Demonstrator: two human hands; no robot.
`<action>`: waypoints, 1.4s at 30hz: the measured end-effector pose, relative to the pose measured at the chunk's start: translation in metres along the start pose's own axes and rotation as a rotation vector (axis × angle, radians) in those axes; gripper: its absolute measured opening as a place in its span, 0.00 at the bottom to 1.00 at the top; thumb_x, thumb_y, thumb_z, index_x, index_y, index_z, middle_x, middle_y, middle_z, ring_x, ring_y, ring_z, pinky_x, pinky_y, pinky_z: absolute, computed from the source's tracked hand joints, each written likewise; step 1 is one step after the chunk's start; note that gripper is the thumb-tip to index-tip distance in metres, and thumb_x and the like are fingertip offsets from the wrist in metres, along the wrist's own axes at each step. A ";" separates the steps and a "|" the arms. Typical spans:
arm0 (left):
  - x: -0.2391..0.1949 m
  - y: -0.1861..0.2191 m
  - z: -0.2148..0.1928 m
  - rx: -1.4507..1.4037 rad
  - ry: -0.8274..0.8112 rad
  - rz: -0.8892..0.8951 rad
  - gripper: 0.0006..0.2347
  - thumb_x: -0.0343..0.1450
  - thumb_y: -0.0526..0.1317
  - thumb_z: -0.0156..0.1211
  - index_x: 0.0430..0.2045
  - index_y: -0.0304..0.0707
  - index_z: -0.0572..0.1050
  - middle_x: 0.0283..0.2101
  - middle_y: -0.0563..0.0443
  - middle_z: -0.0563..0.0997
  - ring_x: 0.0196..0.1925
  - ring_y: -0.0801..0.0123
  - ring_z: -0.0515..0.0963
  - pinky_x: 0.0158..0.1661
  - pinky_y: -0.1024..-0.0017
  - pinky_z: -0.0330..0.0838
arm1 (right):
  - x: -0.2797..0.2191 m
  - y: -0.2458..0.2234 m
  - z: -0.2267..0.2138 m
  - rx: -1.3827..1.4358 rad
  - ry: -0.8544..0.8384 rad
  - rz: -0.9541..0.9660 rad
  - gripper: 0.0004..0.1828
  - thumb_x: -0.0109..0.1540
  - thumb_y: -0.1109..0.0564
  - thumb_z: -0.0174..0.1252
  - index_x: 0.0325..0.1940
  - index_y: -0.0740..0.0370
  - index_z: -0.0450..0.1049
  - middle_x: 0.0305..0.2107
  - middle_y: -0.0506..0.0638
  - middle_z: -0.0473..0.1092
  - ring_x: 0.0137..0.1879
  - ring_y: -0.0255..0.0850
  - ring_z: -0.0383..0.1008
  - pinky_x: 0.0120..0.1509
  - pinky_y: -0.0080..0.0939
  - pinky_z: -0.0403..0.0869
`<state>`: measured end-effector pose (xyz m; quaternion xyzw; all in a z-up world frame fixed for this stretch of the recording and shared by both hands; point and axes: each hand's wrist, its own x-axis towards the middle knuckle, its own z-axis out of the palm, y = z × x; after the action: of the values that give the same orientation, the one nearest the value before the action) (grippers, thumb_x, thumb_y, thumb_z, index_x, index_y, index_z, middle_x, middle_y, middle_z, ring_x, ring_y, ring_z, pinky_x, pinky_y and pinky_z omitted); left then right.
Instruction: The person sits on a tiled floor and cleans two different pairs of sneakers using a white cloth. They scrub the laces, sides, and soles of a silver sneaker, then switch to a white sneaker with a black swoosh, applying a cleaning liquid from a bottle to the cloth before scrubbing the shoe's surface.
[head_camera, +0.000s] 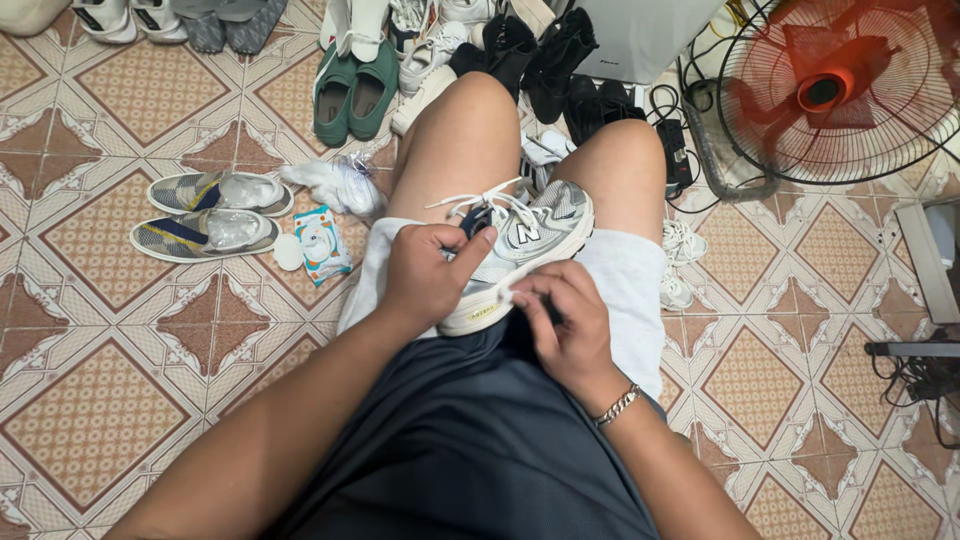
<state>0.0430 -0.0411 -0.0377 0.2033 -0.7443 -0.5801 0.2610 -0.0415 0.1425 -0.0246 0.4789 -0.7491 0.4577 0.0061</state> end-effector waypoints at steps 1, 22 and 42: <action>0.000 -0.001 0.000 0.008 0.014 0.000 0.21 0.72 0.43 0.65 0.08 0.30 0.71 0.09 0.52 0.67 0.13 0.79 0.60 0.18 0.68 0.52 | 0.000 -0.001 0.001 0.007 -0.018 -0.011 0.05 0.60 0.68 0.63 0.40 0.66 0.78 0.36 0.54 0.72 0.42 0.45 0.75 0.46 0.37 0.73; -0.007 -0.001 0.018 0.035 0.107 0.002 0.18 0.70 0.43 0.66 0.10 0.29 0.75 0.10 0.47 0.71 0.12 0.76 0.65 0.18 0.67 0.57 | 0.013 0.008 -0.004 -0.001 0.013 0.021 0.03 0.61 0.69 0.62 0.38 0.66 0.76 0.35 0.54 0.75 0.41 0.44 0.75 0.46 0.38 0.73; 0.004 -0.006 0.025 0.006 0.173 -0.033 0.19 0.70 0.42 0.67 0.09 0.27 0.74 0.10 0.47 0.70 0.13 0.74 0.64 0.19 0.66 0.56 | 0.004 0.002 -0.008 0.011 -0.002 -0.009 0.06 0.59 0.69 0.60 0.39 0.65 0.76 0.35 0.54 0.73 0.42 0.46 0.75 0.48 0.40 0.73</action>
<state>0.0247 -0.0263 -0.0476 0.2655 -0.7173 -0.5625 0.3141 -0.0485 0.1452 -0.0193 0.4828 -0.7444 0.4613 0.0051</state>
